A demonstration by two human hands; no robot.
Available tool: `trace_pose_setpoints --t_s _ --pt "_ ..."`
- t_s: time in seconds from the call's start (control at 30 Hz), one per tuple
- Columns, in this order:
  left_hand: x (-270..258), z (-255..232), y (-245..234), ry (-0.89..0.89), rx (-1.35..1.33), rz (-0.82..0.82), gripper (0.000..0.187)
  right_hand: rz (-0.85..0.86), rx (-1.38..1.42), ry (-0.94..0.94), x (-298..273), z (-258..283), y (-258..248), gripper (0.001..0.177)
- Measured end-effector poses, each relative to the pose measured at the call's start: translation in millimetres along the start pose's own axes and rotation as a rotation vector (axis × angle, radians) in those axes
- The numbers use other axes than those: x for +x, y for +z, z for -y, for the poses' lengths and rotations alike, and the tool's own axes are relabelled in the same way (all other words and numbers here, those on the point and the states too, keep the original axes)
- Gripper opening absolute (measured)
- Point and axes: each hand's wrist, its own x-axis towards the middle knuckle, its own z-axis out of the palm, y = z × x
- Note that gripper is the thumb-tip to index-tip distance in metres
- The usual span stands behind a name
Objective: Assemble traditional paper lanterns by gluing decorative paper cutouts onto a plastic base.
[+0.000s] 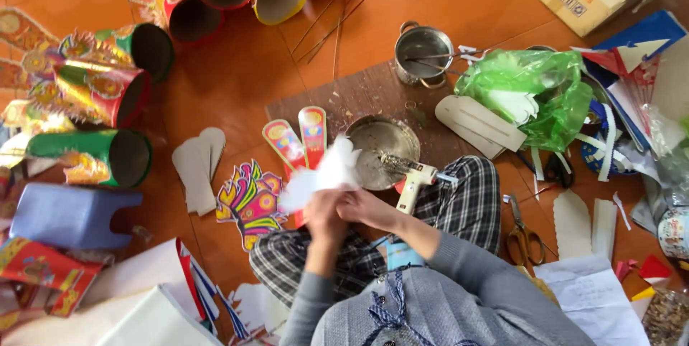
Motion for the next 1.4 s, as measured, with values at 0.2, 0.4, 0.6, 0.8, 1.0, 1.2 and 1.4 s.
trace_pose_setpoints --t_s 0.2,0.4,0.6,0.8,1.0,1.2,1.4 --pt "-24.9 6.5 -2.0 -0.270 0.096 -0.146 0.040 -0.427 0.320 0.239 19.3 35.1 -19.4 0.028" --pt "19.8 17.4 -49.4 -1.052 -0.836 0.109 0.072 -0.346 0.426 0.143 4.4 38.2 -48.2 0.021" --pt "-4.1 29.5 -26.1 -1.043 -0.645 0.098 0.018 -0.556 0.190 0.172 -4.3 46.9 -51.9 0.024" --pt "24.7 20.2 -52.1 -0.960 -0.479 0.059 0.011 -0.850 -0.084 0.305 -54.1 8.1 -124.6 0.048" --pt "-5.7 48.5 -57.0 -1.006 -0.432 -0.058 0.012 -0.665 0.088 0.652 -96.1 -145.6 -174.3 0.051" --pt "-4.4 42.7 -77.8 -1.052 -0.478 -0.170 0.016 -0.768 0.660 0.532 -24.9 -117.4 -151.1 0.044" --pt "6.6 35.2 -109.9 -1.016 -0.374 -0.204 0.017 -0.442 0.173 0.367 -42.9 -20.7 -83.6 0.027"
